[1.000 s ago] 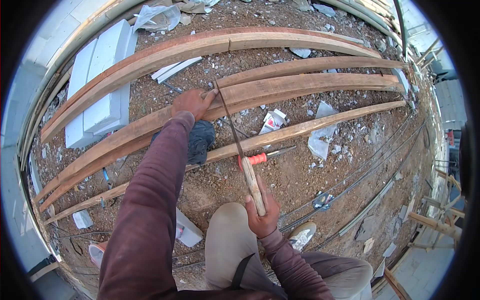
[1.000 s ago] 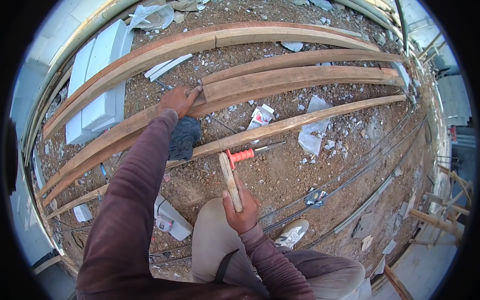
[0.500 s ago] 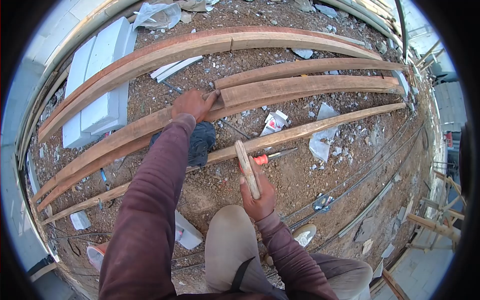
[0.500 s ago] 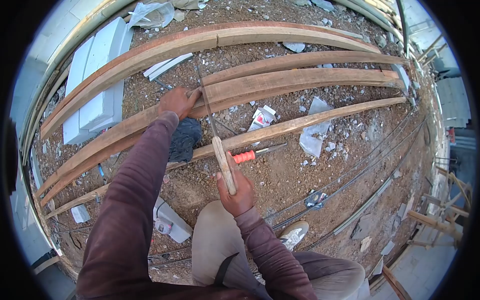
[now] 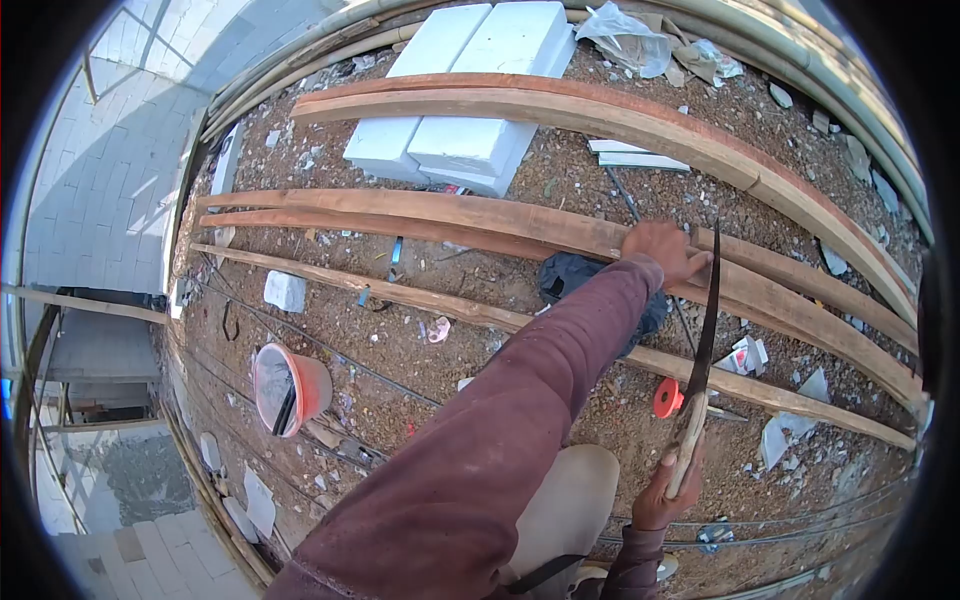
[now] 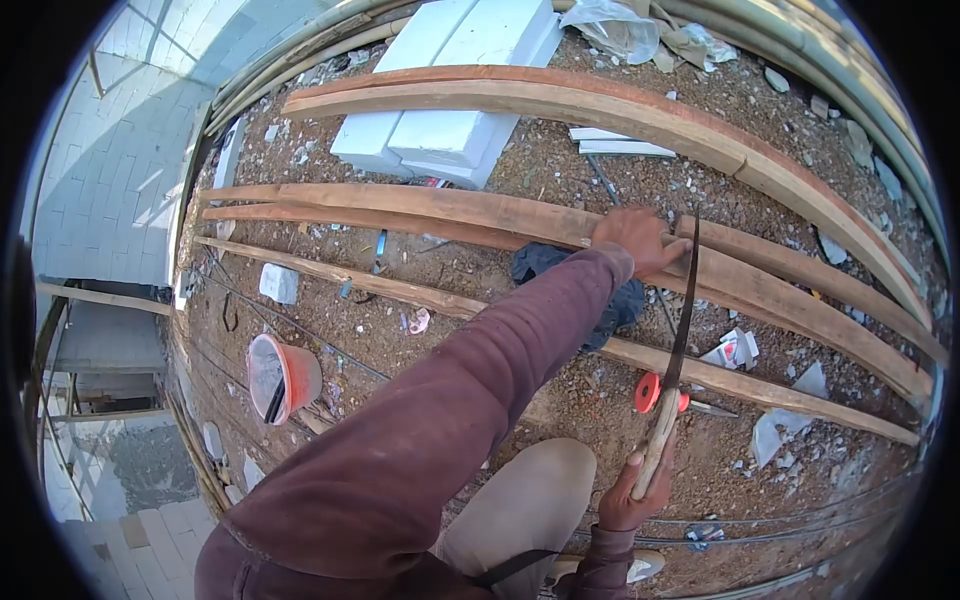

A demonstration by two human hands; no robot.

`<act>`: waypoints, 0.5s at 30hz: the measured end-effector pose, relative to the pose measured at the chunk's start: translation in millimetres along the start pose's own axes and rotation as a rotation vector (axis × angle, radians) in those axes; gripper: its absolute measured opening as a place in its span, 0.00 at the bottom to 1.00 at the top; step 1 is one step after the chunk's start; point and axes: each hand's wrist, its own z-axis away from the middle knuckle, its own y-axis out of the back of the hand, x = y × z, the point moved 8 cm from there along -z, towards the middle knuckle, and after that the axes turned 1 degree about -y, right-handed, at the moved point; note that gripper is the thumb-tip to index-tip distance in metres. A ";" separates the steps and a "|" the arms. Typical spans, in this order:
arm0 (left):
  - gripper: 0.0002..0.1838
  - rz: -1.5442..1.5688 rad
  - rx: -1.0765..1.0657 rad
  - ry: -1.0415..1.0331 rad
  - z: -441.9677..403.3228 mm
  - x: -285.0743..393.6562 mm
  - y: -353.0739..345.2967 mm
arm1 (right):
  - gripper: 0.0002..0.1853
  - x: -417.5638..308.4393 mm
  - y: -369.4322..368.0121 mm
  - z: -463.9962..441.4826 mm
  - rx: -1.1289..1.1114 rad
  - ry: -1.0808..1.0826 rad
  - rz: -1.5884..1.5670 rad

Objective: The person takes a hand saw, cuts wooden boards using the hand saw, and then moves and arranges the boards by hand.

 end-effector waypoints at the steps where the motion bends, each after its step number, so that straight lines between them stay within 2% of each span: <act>1: 0.37 -0.018 0.008 0.016 0.9 -1.9 2.2 | 0.27 -0.3 1.4 0.0 -0.007 0.026 0.045; 2: 0.37 -0.020 0.007 0.001 -1.3 2.5 0.5 | 0.29 -6.6 2.7 0.3 -0.007 0.029 0.084; 3: 0.37 0.000 -0.013 -0.043 -4.5 5.6 -2.4 | 0.29 -5.4 3.9 2.9 -0.049 -0.055 0.059; 4: 0.36 -0.021 0.055 -0.071 -3.0 8.9 -0.6 | 0.29 -1.7 3.8 4.1 -0.080 -0.136 0.028; 6: 0.36 -0.077 0.025 -0.050 -7.4 9.3 -6.1 | 0.30 -5.6 5.4 2.4 -0.074 0.006 0.056; 13: 0.33 -0.085 0.036 -0.043 -7.2 11.0 -2.8 | 0.30 2.1 17.7 15.6 -0.010 0.057 0.034; 14: 0.33 -0.081 0.045 -0.043 -7.2 11.2 -2.8 | 0.29 -9.1 10.4 -2.7 0.019 0.093 0.020; 15: 0.33 -0.078 0.051 -0.043 -6.6 10.4 -5.1 | 0.28 -11.9 0.5 -23.4 0.005 0.026 -0.026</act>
